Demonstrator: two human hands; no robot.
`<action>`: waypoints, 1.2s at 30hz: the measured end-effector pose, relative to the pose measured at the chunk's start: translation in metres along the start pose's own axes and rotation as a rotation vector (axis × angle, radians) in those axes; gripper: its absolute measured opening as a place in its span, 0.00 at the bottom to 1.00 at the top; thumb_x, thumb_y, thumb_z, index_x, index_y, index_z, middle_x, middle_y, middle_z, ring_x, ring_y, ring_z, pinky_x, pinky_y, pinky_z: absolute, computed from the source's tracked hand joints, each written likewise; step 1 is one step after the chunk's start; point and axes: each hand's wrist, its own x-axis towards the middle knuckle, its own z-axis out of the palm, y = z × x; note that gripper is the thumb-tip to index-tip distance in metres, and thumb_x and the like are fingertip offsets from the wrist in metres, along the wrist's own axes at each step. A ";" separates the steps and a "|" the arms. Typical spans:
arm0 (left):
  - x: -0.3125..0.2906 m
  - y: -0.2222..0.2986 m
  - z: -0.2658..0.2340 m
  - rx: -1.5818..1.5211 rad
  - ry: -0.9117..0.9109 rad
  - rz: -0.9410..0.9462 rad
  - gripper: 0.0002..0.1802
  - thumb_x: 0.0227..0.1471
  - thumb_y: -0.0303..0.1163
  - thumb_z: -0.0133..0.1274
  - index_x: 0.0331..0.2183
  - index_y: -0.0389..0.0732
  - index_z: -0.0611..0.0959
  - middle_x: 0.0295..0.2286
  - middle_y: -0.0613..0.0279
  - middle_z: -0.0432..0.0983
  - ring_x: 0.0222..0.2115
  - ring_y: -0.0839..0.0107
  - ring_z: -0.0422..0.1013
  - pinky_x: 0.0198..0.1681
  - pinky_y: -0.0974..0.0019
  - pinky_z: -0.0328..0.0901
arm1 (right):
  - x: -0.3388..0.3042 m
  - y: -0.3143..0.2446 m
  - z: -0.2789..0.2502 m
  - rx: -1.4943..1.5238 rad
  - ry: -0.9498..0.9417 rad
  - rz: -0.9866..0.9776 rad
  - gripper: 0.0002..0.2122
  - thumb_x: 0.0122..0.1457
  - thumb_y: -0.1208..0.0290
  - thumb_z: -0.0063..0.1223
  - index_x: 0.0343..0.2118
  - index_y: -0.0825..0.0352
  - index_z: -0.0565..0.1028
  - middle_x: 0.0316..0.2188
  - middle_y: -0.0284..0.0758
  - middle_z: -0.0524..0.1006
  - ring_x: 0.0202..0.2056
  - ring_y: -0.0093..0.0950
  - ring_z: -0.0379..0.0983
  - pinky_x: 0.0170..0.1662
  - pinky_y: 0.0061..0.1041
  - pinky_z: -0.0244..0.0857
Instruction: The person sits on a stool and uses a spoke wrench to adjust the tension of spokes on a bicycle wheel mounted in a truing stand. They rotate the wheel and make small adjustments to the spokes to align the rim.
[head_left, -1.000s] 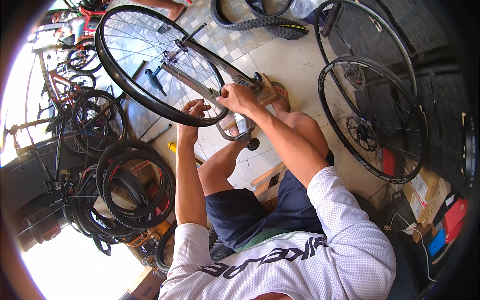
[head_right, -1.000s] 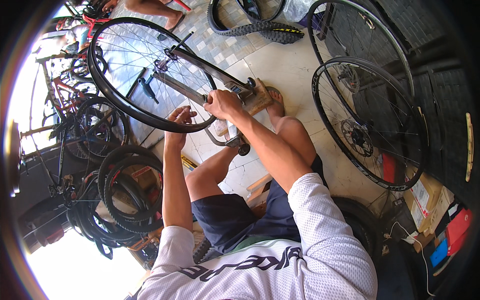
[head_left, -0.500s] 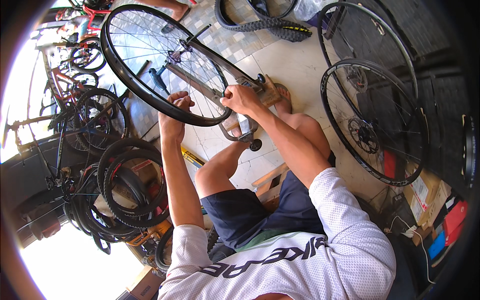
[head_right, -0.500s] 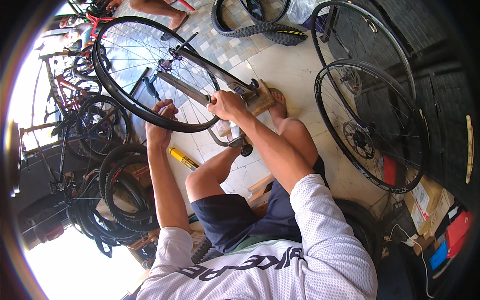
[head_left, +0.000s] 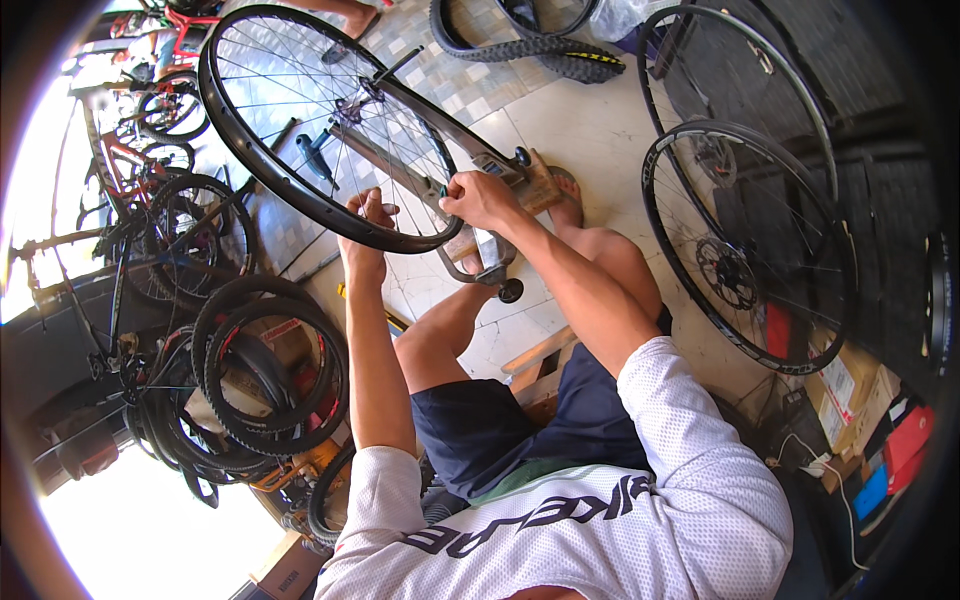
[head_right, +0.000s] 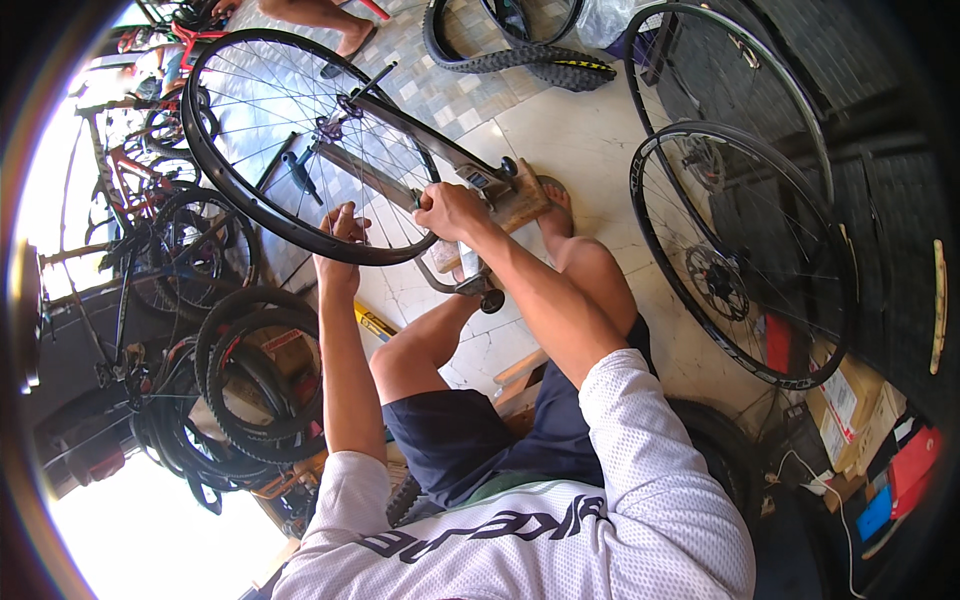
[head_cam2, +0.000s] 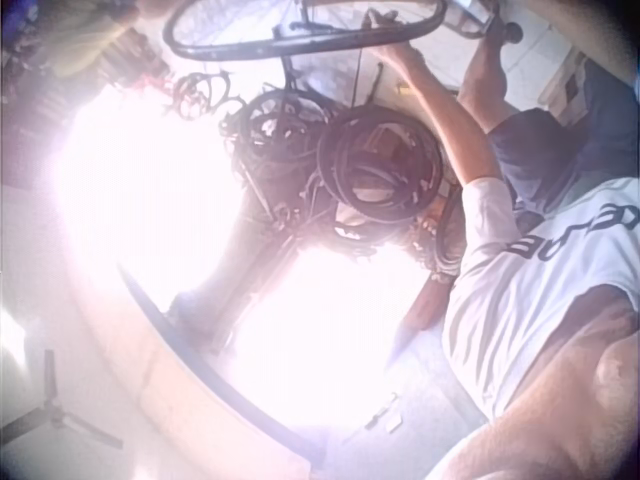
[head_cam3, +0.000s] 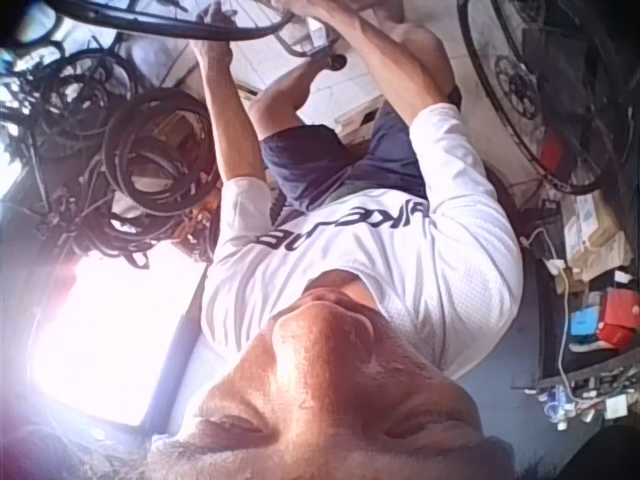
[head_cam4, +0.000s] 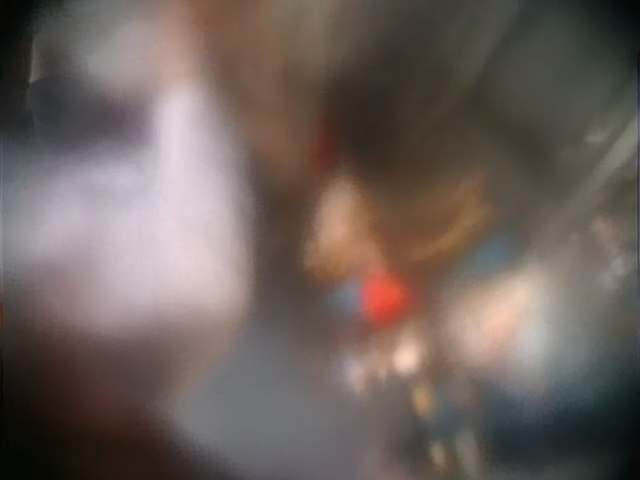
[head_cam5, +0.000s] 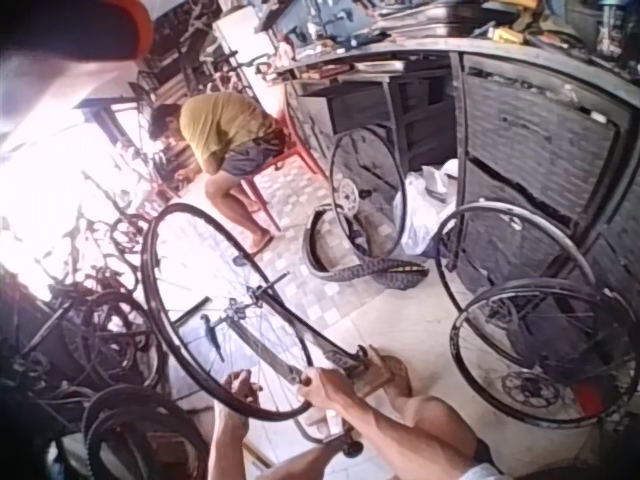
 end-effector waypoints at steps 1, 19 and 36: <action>0.010 -0.020 -0.016 0.015 0.033 0.019 0.18 0.56 0.42 0.61 0.41 0.38 0.79 0.29 0.63 0.78 0.23 0.80 0.68 0.26 0.76 0.63 | 0.000 -0.004 0.004 0.013 -0.015 -0.012 0.15 0.51 0.57 0.59 0.35 0.65 0.81 0.32 0.43 0.82 0.36 0.40 0.80 0.42 0.35 0.72; 0.031 -0.070 0.001 0.204 -0.183 -0.074 0.16 0.54 0.41 0.62 0.39 0.39 0.81 0.31 0.67 0.78 0.26 0.80 0.71 0.23 0.75 0.65 | 0.006 0.006 0.017 0.032 -0.067 -0.030 0.15 0.51 0.56 0.61 0.35 0.62 0.81 0.32 0.39 0.83 0.37 0.37 0.80 0.41 0.33 0.72; 0.040 -0.068 0.014 0.456 -0.112 -0.241 0.19 0.48 0.41 0.66 0.19 0.41 0.76 0.16 0.70 0.67 0.14 0.79 0.60 0.17 0.71 0.54 | 0.000 0.003 0.017 -0.151 -0.002 -0.062 0.18 0.47 0.52 0.61 0.37 0.59 0.80 0.37 0.40 0.82 0.45 0.39 0.76 0.51 0.38 0.66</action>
